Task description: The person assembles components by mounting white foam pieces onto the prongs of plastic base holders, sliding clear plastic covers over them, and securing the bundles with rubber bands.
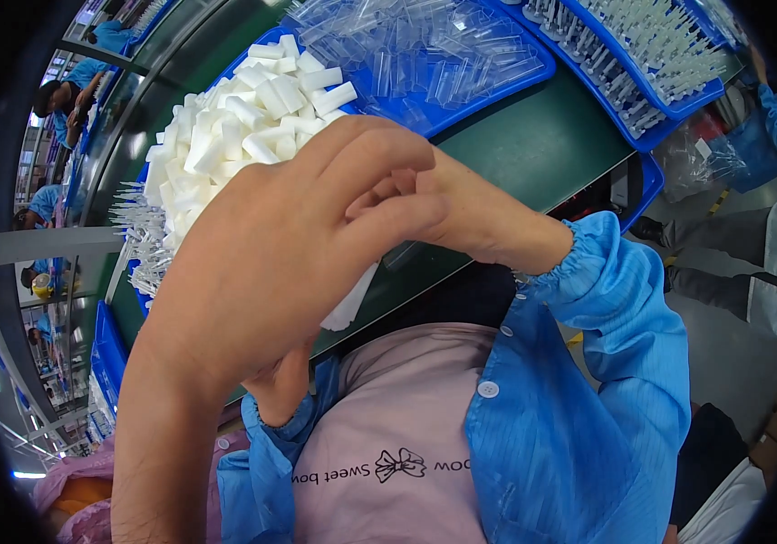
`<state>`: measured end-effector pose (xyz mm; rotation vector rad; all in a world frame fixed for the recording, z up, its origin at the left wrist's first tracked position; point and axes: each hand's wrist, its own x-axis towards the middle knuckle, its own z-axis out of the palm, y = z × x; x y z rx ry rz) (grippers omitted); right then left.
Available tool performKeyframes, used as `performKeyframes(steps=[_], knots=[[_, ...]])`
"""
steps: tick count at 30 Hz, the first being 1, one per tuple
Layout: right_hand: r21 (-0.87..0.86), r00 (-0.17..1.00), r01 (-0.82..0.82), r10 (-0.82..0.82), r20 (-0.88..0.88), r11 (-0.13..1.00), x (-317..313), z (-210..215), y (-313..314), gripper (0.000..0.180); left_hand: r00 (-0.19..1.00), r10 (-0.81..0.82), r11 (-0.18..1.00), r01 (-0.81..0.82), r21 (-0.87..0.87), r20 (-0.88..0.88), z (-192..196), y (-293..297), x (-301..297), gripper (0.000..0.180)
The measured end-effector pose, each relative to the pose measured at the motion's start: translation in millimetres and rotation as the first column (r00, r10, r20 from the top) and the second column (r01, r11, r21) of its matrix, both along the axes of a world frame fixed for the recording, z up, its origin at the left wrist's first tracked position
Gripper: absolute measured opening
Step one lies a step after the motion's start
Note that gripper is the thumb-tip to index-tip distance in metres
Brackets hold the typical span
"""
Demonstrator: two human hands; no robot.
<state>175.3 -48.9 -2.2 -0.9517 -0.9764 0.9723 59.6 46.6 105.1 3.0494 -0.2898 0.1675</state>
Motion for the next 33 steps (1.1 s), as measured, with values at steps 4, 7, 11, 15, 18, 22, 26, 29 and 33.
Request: performKeyframes(steps=[4,7,11,15,18,22,26,29,33], knots=[[-0.109,0.983,-0.160,0.148,-0.111,0.981,2,-21,5,0.032,0.995,0.005,0.999,-0.008,-0.034,-0.097,2,-7,1,0.022],[-0.121,0.967,-0.023,0.053,0.251,0.992,0,-17,2,0.031,0.996,0.017,0.999,-0.022,-0.049,-0.087,2,-6,-3,0.021],[-0.098,0.997,0.004,0.004,0.078,0.995,-6,3,-3,0.028,0.996,0.024,0.997,-0.030,-0.073,-0.087,4,-2,-4,0.021],[-0.095,0.987,-0.070,0.083,0.135,0.993,3,-11,1,0.027,0.997,0.004,0.994,-0.013,-0.110,-0.080,4,-5,-3,0.020],[-0.173,0.928,-0.224,0.155,-0.339,0.959,2,7,-5,0.026,0.997,0.010,0.989,-0.021,-0.148,-0.078,4,-6,-6,0.019],[-0.130,0.988,-0.034,0.053,0.143,0.991,4,-19,-1,0.025,0.998,0.012,0.981,-0.024,-0.194,-0.064,0,-5,-3,0.020],[-0.091,0.991,-0.093,0.101,0.088,0.992,4,-17,0,0.027,0.996,0.029,0.978,-0.046,-0.205,-0.082,1,-6,-6,0.020],[-0.153,0.994,-0.095,0.102,0.038,0.984,3,-13,-1,0.030,0.999,0.008,0.982,-0.017,-0.187,-0.049,0,-6,-6,0.021],[-0.192,0.990,-0.139,0.135,-0.037,0.971,4,7,-4,0.037,0.999,0.020,0.984,-0.026,-0.177,-0.033,-1,-8,-7,0.019]])
